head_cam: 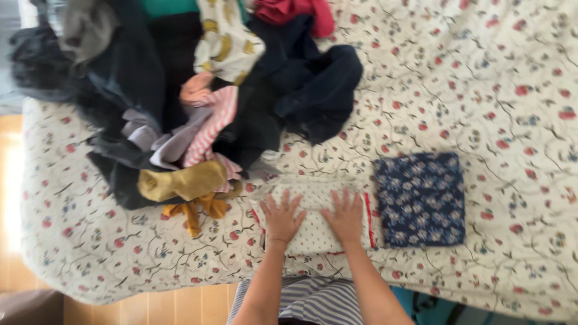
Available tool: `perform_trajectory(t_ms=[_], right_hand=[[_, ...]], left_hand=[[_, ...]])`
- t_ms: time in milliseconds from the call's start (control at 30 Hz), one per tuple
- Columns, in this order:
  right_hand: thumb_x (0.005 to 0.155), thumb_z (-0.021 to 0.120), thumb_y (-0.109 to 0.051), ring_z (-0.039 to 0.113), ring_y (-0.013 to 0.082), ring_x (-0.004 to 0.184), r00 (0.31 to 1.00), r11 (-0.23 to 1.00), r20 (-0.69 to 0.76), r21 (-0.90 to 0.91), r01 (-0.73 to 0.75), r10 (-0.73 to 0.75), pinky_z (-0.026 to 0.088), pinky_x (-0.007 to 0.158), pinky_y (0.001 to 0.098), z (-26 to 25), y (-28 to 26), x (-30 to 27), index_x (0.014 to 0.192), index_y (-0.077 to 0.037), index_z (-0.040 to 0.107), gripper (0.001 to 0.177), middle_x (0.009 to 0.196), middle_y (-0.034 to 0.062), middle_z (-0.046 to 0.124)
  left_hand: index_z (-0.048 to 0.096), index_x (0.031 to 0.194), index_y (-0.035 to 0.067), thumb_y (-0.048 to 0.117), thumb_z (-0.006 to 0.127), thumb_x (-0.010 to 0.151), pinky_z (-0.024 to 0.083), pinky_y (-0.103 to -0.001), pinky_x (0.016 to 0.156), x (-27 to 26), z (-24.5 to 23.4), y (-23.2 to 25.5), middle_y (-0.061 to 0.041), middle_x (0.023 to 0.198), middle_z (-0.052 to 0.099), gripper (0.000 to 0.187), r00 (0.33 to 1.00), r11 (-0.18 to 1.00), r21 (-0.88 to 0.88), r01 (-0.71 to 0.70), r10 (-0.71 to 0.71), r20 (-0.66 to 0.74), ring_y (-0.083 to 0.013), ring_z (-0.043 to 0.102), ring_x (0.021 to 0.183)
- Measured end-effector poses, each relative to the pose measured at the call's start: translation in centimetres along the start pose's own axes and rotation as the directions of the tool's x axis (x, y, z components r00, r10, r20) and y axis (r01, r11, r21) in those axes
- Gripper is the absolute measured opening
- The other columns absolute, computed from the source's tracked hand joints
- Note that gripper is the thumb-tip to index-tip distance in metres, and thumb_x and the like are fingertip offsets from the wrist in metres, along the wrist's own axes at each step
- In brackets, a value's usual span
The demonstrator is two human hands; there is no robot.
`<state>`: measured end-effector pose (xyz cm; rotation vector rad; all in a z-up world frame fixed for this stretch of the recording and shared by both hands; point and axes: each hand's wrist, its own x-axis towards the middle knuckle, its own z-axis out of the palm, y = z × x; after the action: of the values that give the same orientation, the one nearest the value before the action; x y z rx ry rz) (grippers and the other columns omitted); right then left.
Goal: The person empties a laundry basket onto a bed and folds several items of clothing one by one, including a blue floral garment, red shorts, and a white banana-patterned garment. The folded items are stacked on the bed.
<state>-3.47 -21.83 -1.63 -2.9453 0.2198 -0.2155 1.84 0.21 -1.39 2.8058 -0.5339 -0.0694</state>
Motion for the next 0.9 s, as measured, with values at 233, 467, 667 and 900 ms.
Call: perform_trajectory(t_ms=[233,467,667,900], right_hand=[[0.096,0.057,-0.040,0.036,0.0427,0.148,0.976,0.981,-0.127,0.106,-0.162,0.175,0.027,0.122,0.0608,-2.6,-5.0,-2.9,0.154,-0.001,0.040,0.072,0.157,0.0240,0.040],[0.083,0.067,-0.034,0.048,0.0311,0.133,0.971,0.994,0.221,0.037,-0.100,0.090,0.032,0.109,0.0555,-9.2,-3.9,0.4,0.139,-0.013,0.057,0.061,0.139,0.0089,0.058],[0.102,0.065,-0.022,0.062,0.0378,0.114,0.888,0.985,-0.437,0.155,-0.080,0.141,0.044,0.100,0.0489,-11.2,-3.8,12.2,0.120,0.000,0.066,0.029,0.117,0.0179,0.068],[0.098,0.068,-0.021,0.076,0.0272,0.084,0.961,0.699,-0.188,0.715,-0.007,0.202,0.057,0.076,0.0360,-6.0,-18.6,34.4,0.106,-0.003,0.075,0.020,0.092,0.0178,0.075]], left_hand=[[0.045,0.153,0.035,0.061,0.048,0.097,0.012,-0.072,0.116,0.0,-0.6,0.4,-0.006,0.164,0.031,0.061,0.999,0.999,-0.031,0.035,-0.036,-0.013,-0.0556,0.024,0.143],[0.041,0.156,0.034,0.054,0.051,0.099,0.014,-0.070,0.115,0.5,-3.2,-0.3,-0.007,0.165,0.027,0.062,0.999,0.993,-0.116,-0.022,0.024,0.021,-0.0564,0.021,0.143],[0.052,0.148,0.018,0.044,0.054,0.103,0.016,-0.067,0.119,2.7,-6.6,-0.7,-0.011,0.158,0.039,0.052,0.996,0.964,-0.252,-0.084,0.072,-0.058,-0.0393,0.030,0.149],[0.062,0.127,0.011,0.017,0.066,0.093,0.022,-0.065,0.118,11.9,-16.5,-2.7,-0.013,0.139,0.055,0.035,0.939,0.864,-0.503,-0.026,-0.152,-0.310,-0.0351,0.046,0.137]])
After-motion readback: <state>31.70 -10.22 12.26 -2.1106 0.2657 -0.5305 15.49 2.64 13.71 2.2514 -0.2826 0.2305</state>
